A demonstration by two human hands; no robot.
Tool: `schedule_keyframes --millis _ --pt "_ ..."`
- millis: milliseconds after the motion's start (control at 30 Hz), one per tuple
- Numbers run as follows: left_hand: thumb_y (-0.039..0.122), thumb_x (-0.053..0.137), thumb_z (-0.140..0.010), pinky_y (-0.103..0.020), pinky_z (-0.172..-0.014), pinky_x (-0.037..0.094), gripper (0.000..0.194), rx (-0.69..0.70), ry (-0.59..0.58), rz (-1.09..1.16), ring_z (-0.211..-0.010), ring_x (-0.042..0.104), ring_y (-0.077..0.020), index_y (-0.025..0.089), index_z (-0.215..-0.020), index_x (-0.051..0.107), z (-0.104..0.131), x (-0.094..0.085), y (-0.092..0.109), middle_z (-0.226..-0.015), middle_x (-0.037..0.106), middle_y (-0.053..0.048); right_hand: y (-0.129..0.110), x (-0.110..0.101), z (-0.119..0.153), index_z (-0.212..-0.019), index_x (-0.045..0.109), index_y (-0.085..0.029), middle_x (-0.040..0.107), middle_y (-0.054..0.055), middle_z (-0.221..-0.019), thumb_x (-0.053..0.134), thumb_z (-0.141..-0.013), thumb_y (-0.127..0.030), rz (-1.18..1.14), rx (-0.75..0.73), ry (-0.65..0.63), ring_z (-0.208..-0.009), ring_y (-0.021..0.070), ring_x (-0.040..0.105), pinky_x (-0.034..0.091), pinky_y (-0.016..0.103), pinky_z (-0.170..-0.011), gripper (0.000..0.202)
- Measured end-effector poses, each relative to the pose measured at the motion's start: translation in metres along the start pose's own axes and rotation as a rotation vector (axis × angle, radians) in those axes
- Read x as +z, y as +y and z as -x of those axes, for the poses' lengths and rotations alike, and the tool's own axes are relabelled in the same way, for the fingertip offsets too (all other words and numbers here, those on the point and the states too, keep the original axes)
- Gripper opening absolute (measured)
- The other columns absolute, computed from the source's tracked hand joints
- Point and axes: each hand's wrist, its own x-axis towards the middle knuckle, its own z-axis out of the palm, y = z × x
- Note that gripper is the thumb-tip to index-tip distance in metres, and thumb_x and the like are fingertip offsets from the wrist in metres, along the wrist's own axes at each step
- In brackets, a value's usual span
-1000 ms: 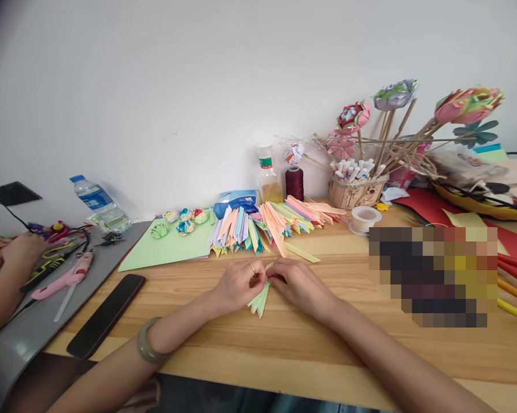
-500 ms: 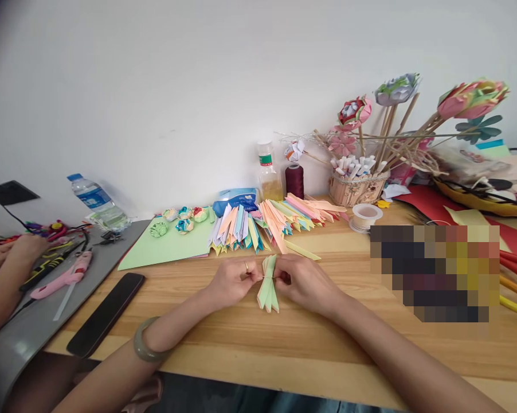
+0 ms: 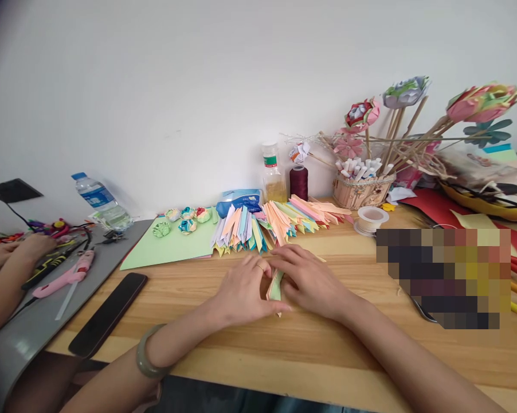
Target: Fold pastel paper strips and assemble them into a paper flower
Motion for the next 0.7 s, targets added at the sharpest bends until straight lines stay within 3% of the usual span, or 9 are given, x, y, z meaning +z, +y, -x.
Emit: schedule_keyframes --millis 133,200,333,533,700 --pt "0.030 0.057 -0.071 -0.032 -0.075 0.043 0.019 0.030 -0.026 -0.054 -0.087 0.053 -0.0190 0.019 -0.086 0.052 0.000 0.004 -0.005 -0.089 0.059 -0.002 0.003 -0.001 0.000 -0.104 0.058 -0.021 0.059 0.006 -0.109 0.045 -0.082 -0.016 0.028 -0.032 -0.038 -0.105 0.0217 0.048 0.038 0.039 -0.091 0.026" --pt "0.022 0.050 -0.076 -0.031 -0.078 0.043 0.015 0.066 -0.020 -0.074 -0.088 0.053 -0.0172 0.020 -0.090 0.053 0.000 0.003 -0.011 -0.091 0.060 -0.001 0.004 -0.002 0.001 -0.094 0.060 -0.018 0.062 0.008 -0.098 0.042 -0.086 -0.022 0.063 -0.003 -0.012 -0.094 0.0211 0.053 0.043 0.038 -0.083 0.020" --pt "0.039 0.050 -0.079 -0.034 -0.081 0.043 0.030 0.218 -0.011 -0.174 -0.097 0.051 -0.0203 0.018 -0.101 0.053 0.001 0.002 -0.016 -0.101 0.057 -0.005 0.003 -0.003 0.003 -0.090 0.060 -0.016 0.062 0.009 -0.085 0.037 -0.089 -0.025 0.109 0.084 -0.020 -0.079 0.0199 0.057 0.047 0.034 -0.068 0.025" --pt "0.015 0.032 -0.088 -0.030 -0.080 0.045 0.025 0.387 0.046 -0.352 -0.094 0.051 -0.0168 0.013 -0.106 0.050 -0.003 0.010 -0.028 -0.098 0.057 -0.008 0.003 -0.001 0.007 -0.112 0.054 -0.022 0.059 0.009 -0.101 0.046 -0.086 -0.032 0.107 -0.011 -0.067 -0.092 0.0228 0.054 0.046 0.037 -0.076 0.029" --pt "0.021 0.034 -0.088 -0.033 -0.074 0.047 0.029 0.441 0.054 -0.414 -0.093 0.050 -0.0202 0.012 -0.112 0.047 -0.006 0.007 -0.032 -0.097 0.057 -0.009 0.003 0.001 0.009 -0.119 0.050 -0.024 0.059 0.008 -0.092 0.037 -0.089 -0.023 0.074 0.047 -0.026 -0.085 0.0209 0.056 0.048 0.035 -0.071 0.033"
